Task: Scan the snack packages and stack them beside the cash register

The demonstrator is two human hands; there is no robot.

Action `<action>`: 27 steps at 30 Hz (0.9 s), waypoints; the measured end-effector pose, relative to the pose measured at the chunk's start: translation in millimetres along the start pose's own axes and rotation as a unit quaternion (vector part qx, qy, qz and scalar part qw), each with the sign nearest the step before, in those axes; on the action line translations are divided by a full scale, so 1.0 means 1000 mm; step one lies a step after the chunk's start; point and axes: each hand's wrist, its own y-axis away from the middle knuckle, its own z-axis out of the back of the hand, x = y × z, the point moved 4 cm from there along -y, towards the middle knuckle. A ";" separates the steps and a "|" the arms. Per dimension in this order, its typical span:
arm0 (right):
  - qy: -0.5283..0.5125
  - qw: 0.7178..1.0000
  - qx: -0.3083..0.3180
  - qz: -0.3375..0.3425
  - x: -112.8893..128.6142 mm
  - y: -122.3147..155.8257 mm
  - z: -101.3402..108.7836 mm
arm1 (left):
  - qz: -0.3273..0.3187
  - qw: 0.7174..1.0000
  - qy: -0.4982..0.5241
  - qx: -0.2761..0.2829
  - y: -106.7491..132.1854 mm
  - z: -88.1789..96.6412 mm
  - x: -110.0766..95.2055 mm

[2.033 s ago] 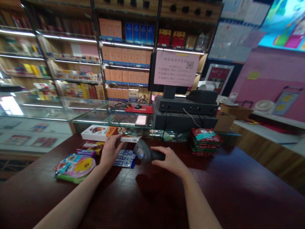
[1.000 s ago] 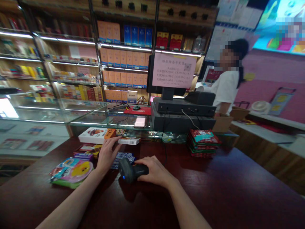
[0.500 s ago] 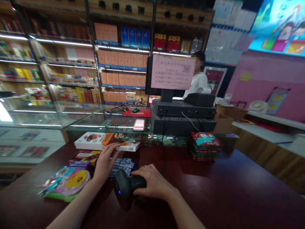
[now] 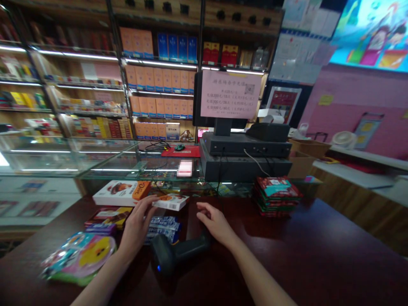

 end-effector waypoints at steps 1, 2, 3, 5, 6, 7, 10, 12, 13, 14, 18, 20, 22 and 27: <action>-0.019 1.000 -0.017 -0.010 -0.006 -0.002 0.001 | -0.001 1.000 0.005 0.000 0.000 0.000 -0.001; -0.034 0.999 -0.035 -0.019 -0.012 -0.004 0.003 | -0.002 1.000 0.009 0.000 -0.001 0.000 -0.001; -0.046 0.997 -0.051 -0.027 -0.018 -0.006 0.004 | -0.001 1.000 0.013 -0.001 -0.001 -0.001 -0.002; -0.063 0.995 -0.072 -0.039 -0.028 -0.009 0.006 | 0.003 1.000 0.019 -0.005 -0.002 -0.001 -0.003; -0.068 0.994 -0.078 -0.042 -0.032 -0.010 0.006 | 0.004 1.000 0.022 -0.007 -0.002 -0.001 -0.004; -0.070 0.993 -0.082 -0.043 -0.035 -0.011 0.006 | 0.006 1.000 0.024 -0.009 -0.003 -0.001 -0.004; -0.065 0.993 -0.094 -0.044 -0.039 -0.014 0.006 | 0.014 0.999 0.034 -0.012 -0.004 -0.001 -0.005; -0.061 0.992 -0.101 -0.047 -0.040 -0.015 0.006 | 0.025 0.999 0.045 -0.015 -0.004 -0.002 -0.004; -0.061 0.992 -0.103 -0.049 -0.039 -0.015 0.006 | 0.030 0.998 0.053 -0.017 -0.004 -0.002 -0.004; -0.065 0.991 -0.105 -0.051 -0.039 -0.015 0.006 | 0.036 0.997 0.061 -0.019 -0.004 -0.003 -0.004; -0.100 0.988 -0.100 -0.061 -0.034 -0.017 0.007 | 0.058 0.993 0.102 -0.014 -0.004 -0.005 -0.006; -0.129 0.985 -0.095 -0.067 -0.030 -0.016 0.007 | 0.068 0.990 0.120 -0.009 -0.004 -0.007 -0.007; -0.161 0.979 -0.095 -0.076 -0.026 -0.015 0.008 | 0.071 0.989 0.129 -0.015 -0.004 -0.007 -0.008; -0.220 0.965 -0.114 -0.087 -0.016 -0.008 0.009 | 0.090 0.987 0.113 -0.070 -0.006 -0.004 -0.005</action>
